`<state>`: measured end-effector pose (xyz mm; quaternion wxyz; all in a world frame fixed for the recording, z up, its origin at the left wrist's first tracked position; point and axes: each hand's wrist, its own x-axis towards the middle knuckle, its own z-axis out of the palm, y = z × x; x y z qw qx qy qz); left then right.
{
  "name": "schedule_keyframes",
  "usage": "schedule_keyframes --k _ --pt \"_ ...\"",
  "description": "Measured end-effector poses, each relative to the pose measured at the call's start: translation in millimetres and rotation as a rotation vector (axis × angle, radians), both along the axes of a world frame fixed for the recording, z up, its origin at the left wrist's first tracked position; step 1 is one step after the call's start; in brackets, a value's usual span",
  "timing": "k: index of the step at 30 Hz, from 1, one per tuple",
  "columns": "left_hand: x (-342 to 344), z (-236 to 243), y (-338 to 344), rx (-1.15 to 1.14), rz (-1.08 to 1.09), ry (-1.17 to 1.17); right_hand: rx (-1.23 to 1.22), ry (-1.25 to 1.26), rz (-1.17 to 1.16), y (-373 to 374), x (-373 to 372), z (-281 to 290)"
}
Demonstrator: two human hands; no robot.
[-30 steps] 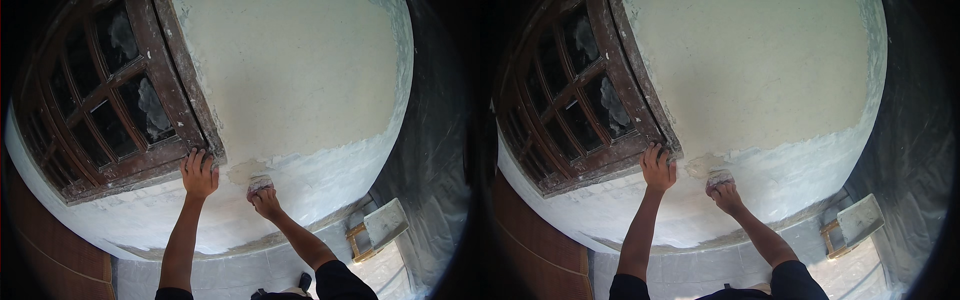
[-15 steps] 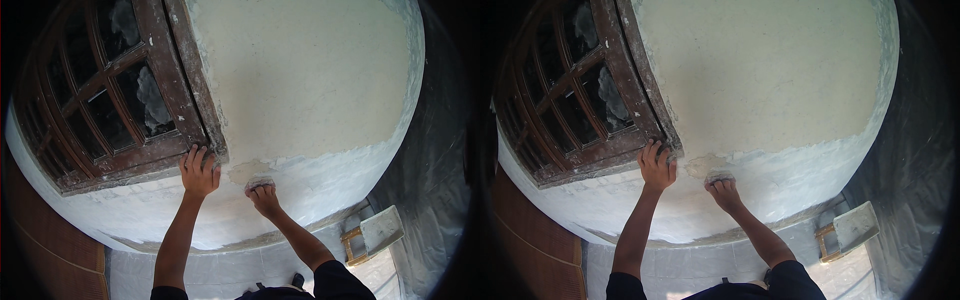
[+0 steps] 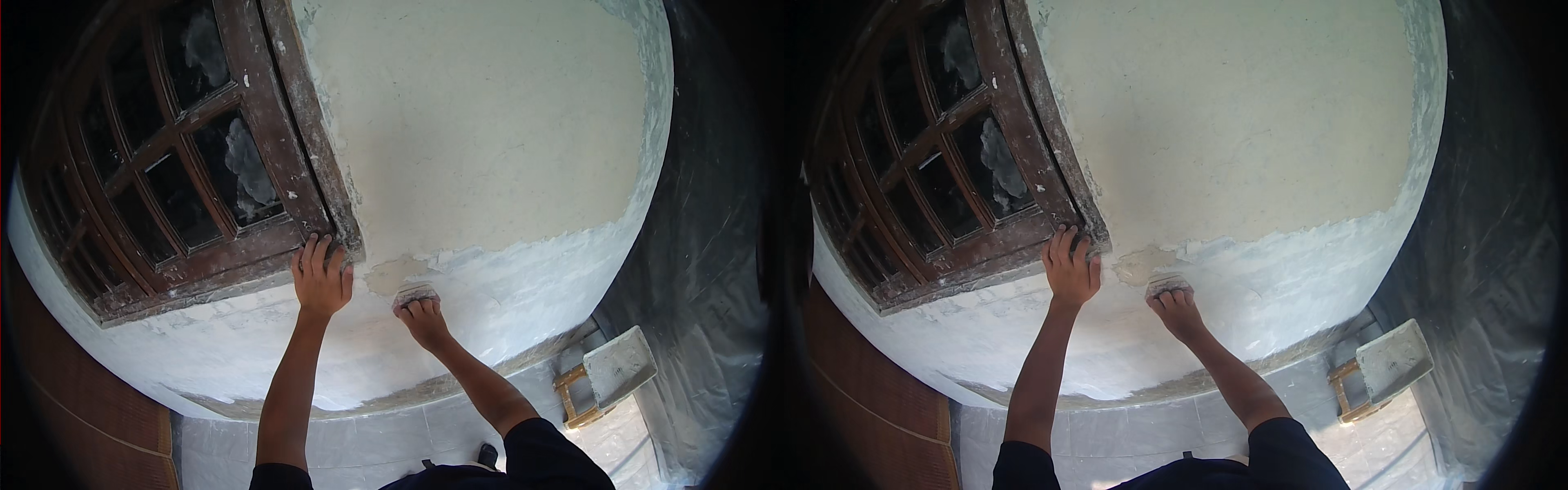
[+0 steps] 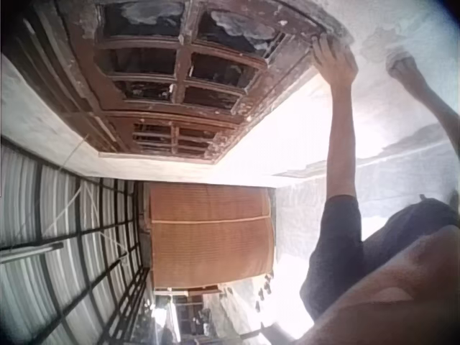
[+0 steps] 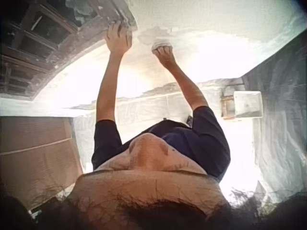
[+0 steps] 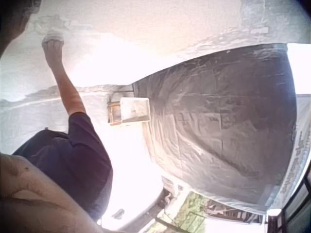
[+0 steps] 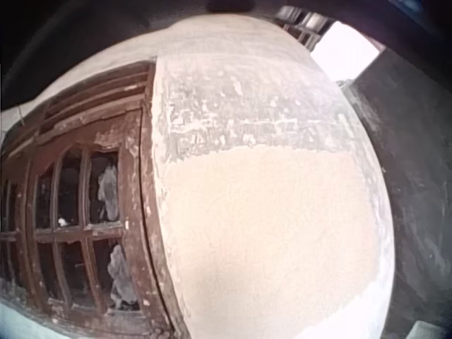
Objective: The person applies plaster to a wall surface near a window frame with a putty knife, smoothing the plaster onto the wall.
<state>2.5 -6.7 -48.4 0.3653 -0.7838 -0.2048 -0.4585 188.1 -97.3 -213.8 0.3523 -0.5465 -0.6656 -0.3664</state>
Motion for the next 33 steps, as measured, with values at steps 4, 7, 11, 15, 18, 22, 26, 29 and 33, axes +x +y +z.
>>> schedule_keyframes --k 4,7,11,15,18,22,26,29,33 --pt "2 1 -3 -0.094 -0.005 -0.009 -0.056 -0.066 -0.037 -16 6 -4" --pt "3 3 -9 -0.144 0.006 0.005 -0.128 -0.038 0.057 -31 9 -8" --pt "2 6 -15 -0.17 -0.013 0.015 -0.227 0.144 0.201 -59 10 -9" --pt "6 15 -13 -0.193 -0.02 -0.015 -0.189 0.553 0.412 -82 5 38" --pt "17 25 -9 -0.169 -0.061 -0.077 -0.305 1.165 0.627 -84 23 45" --pt "15 31 0 -0.149 -0.048 -0.103 -0.396 1.997 0.981 -94 28 87" --pt "19 34 2 -0.133 -0.025 -0.089 -0.356 1.911 0.917 -92 28 92" --pt "18 35 2 -0.114 -0.04 -0.086 -0.314 1.754 0.826 -88 24 87" --pt "22 35 2 -0.132 -0.064 -0.088 -0.083 1.093 0.572 -85 37 74"
